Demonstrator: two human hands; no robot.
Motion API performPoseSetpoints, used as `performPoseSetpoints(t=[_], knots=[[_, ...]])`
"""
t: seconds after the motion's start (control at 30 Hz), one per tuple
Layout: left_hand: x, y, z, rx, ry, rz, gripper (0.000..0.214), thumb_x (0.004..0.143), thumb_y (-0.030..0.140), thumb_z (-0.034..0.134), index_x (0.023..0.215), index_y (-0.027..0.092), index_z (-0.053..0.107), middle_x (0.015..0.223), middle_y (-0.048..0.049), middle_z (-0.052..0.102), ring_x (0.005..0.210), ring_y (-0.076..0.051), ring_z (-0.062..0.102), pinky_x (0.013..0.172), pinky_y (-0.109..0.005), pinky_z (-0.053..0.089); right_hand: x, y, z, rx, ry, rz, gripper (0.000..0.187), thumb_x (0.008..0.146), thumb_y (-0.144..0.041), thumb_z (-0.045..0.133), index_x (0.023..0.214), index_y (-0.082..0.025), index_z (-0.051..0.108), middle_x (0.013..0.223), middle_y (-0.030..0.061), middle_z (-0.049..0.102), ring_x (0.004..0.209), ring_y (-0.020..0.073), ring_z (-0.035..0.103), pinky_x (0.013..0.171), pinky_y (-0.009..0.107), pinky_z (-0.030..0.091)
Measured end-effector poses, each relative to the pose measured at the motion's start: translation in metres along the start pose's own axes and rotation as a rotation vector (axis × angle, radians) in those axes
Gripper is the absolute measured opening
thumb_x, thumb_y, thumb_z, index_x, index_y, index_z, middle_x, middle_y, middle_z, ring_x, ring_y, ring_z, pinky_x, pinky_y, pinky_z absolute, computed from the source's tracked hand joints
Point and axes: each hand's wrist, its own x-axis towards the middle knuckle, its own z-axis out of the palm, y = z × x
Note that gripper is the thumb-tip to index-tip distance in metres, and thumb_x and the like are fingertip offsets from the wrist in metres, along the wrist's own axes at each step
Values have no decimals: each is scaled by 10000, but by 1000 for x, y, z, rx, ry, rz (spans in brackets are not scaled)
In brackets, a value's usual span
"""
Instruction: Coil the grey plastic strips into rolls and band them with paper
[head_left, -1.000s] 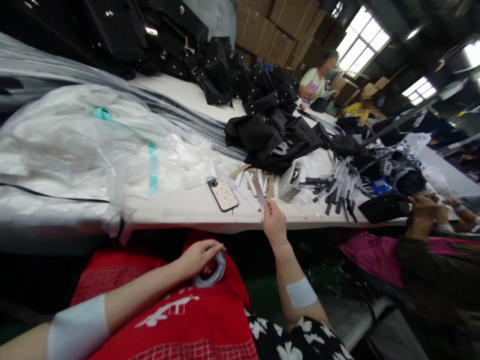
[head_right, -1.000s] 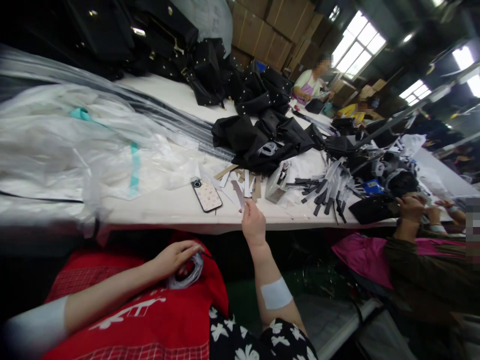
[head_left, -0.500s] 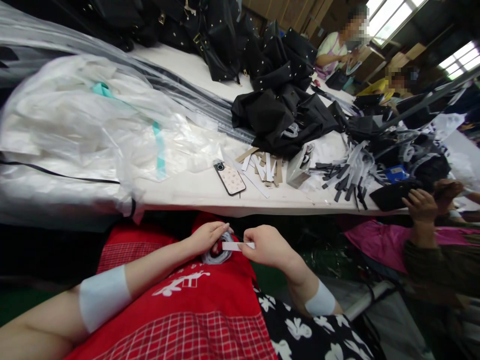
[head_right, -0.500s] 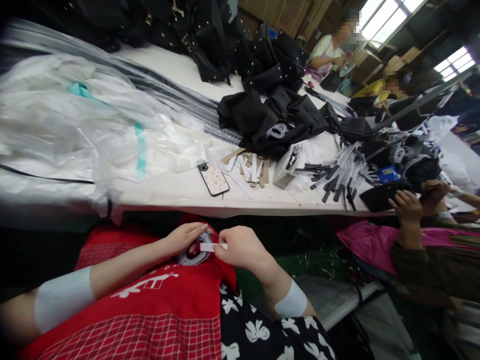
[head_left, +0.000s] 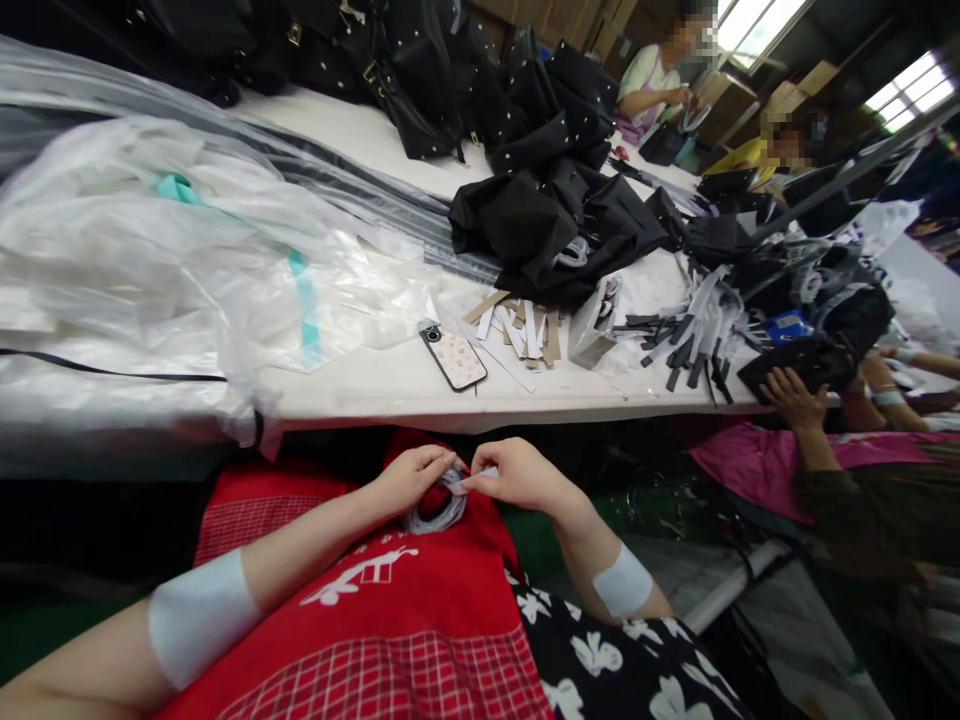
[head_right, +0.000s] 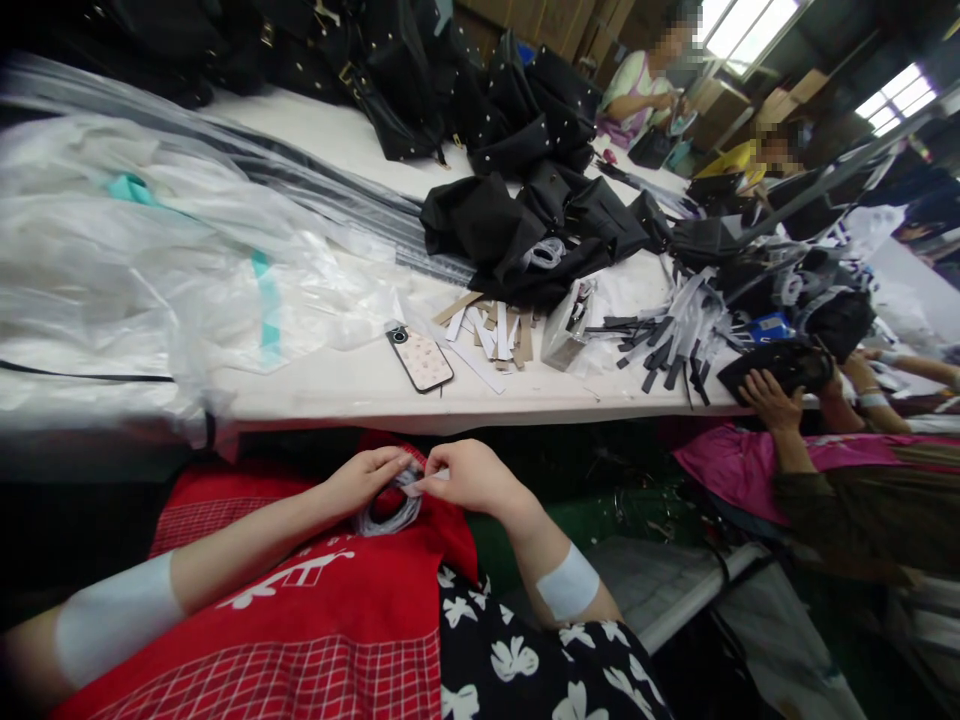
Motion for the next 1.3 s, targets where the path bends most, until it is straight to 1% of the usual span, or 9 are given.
performPoseSetpoints(t=[0.23, 0.4, 0.47, 0.57, 0.73, 0.9, 1.07, 1.2, 1.3], knots=[[-4, 5, 2, 193, 4, 177, 276, 820, 412, 575, 718, 166, 646, 742, -26, 629, 739, -170, 588, 735, -274, 462, 14, 40, 29, 585, 121, 100, 321, 712, -457, 715, 737, -149, 628, 588, -16, 600, 502, 92, 506, 477, 194, 355], [-8, 5, 5, 196, 30, 212, 209, 822, 343, 591, 726, 168, 655, 760, -28, 639, 734, -160, 595, 741, -272, 463, 21, 49, 55, 899, -37, 377, 614, 767, -717, 492, 626, -130, 604, 513, 18, 572, 440, 98, 495, 446, 211, 341], [-9, 5, 6, 197, 33, 240, 188, 821, 321, 594, 730, 170, 662, 772, -33, 644, 759, -165, 603, 765, -280, 464, 22, 45, 64, 1092, -38, 389, 551, 710, -678, 602, 633, -132, 607, 527, -2, 567, 469, 87, 478, 471, 205, 336], [-11, 6, 6, 192, 40, 282, 163, 822, 301, 596, 745, 177, 669, 812, -41, 650, 812, -174, 612, 812, -295, 464, 24, 35, 77, 1282, 107, 380, 398, 555, -482, 799, 634, -145, 603, 558, -32, 571, 513, 82, 468, 526, 210, 357], [-14, 8, 5, 216, 98, 310, 164, 822, 316, 588, 765, 193, 681, 876, -45, 603, 869, -179, 594, 850, -307, 462, 20, 25, 81, 1159, 357, 269, 223, 625, -351, 741, 644, -150, 645, 589, -20, 600, 557, 105, 495, 592, 239, 393], [-14, 11, 5, 219, 221, 198, 193, 795, 334, 565, 690, 193, 645, 870, -37, 587, 867, -187, 583, 838, -313, 457, 10, 20, 80, 984, 520, 132, 170, 745, -322, 644, 756, -167, 710, 722, 14, 680, 660, 145, 573, 669, 259, 447], [-15, 12, 10, 80, 160, -24, 191, 747, 366, 567, 683, 187, 570, 599, 28, 560, 535, -133, 507, 545, -248, 411, 5, 27, 75, 981, 383, 132, 197, 743, -352, 652, 754, -168, 722, 718, 25, 683, 666, 158, 587, 662, 267, 452], [-18, 12, 11, 74, 164, 15, 206, 753, 385, 569, 715, 182, 574, 632, 20, 584, 576, -139, 530, 581, -250, 427, 1, 32, 65, 1077, 219, 102, 261, 735, -397, 661, 803, -154, 726, 715, 28, 679, 665, 151, 588, 656, 263, 446], [-18, 11, 10, 149, 191, 100, 157, 761, 345, 569, 779, 190, 561, 744, 6, 613, 704, -157, 577, 687, -265, 461, 1, 30, 63, 1081, 194, 95, 274, 673, -384, 744, 801, -144, 714, 753, 27, 683, 666, 137, 581, 685, 268, 448]])
